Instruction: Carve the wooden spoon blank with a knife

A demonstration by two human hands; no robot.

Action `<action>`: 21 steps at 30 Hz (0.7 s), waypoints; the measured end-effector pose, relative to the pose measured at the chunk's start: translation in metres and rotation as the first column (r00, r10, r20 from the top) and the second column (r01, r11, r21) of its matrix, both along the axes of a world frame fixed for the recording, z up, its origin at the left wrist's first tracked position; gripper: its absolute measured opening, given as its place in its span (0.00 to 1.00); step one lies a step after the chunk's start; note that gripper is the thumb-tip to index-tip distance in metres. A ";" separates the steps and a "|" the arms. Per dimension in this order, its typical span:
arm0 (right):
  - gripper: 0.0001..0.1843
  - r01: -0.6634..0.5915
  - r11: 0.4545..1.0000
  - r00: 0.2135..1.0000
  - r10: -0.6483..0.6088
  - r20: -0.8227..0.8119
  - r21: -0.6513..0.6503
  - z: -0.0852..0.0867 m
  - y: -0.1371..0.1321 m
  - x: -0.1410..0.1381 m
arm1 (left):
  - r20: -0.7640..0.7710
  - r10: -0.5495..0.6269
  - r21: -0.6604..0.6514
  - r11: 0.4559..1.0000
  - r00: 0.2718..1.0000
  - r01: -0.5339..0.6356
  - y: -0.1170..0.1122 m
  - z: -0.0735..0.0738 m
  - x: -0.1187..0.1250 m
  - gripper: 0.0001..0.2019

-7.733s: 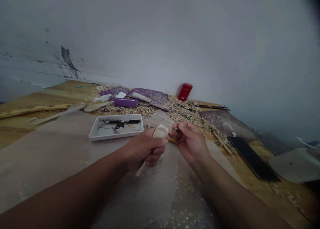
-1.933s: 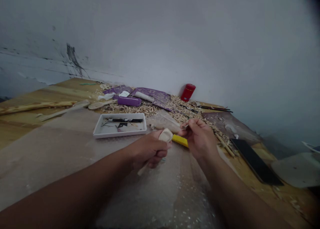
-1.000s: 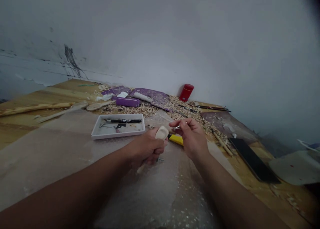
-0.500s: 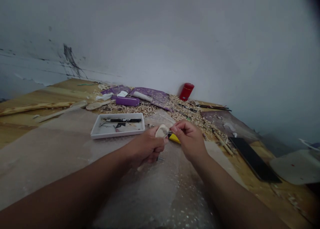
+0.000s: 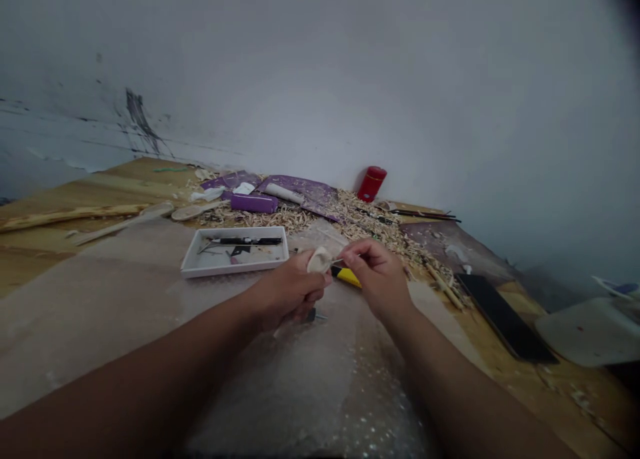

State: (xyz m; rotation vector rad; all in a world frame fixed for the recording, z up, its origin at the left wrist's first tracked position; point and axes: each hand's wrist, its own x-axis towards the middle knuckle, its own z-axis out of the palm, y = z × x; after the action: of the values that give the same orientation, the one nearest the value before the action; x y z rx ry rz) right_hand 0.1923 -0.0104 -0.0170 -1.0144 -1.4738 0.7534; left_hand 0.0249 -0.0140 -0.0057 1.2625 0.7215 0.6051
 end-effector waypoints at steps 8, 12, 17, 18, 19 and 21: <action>0.08 0.068 0.992 0.894 -0.109 0.435 0.109 0.001 -0.003 0.000 | -0.148 -0.016 0.052 0.998 0.989 0.024 -0.001 0.007 -0.001 0.07; 0.09 0.082 0.970 0.792 -0.204 0.576 0.230 0.004 -0.003 0.002 | -0.173 0.054 0.133 0.991 0.983 -0.031 0.003 0.003 0.001 0.07; 0.09 0.037 0.944 0.716 -0.254 0.650 0.327 0.007 -0.005 0.003 | -0.183 0.142 0.202 0.974 0.973 -0.104 0.004 -0.001 0.003 0.10; 0.10 0.022 0.943 0.700 -0.251 0.668 0.331 0.008 -0.005 0.003 | -0.195 0.150 0.208 0.972 0.969 -0.108 0.004 -0.002 0.003 0.10; 0.09 0.000 0.944 0.680 -0.242 0.692 0.330 0.008 -0.005 0.003 | -0.205 0.155 0.217 0.970 0.967 -0.109 0.004 -0.002 0.003 0.10; 0.10 -0.052 0.949 0.623 -0.214 0.752 0.312 0.009 -0.005 0.004 | -0.221 0.158 0.246 0.964 0.962 -0.101 0.005 -0.002 0.003 0.10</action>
State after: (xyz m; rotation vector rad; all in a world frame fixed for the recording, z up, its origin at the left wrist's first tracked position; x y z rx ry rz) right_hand 0.1965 -0.0153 -0.0082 -1.2214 -2.1891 -0.0629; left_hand 0.0280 -0.0095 -0.0078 1.5309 0.9612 0.6663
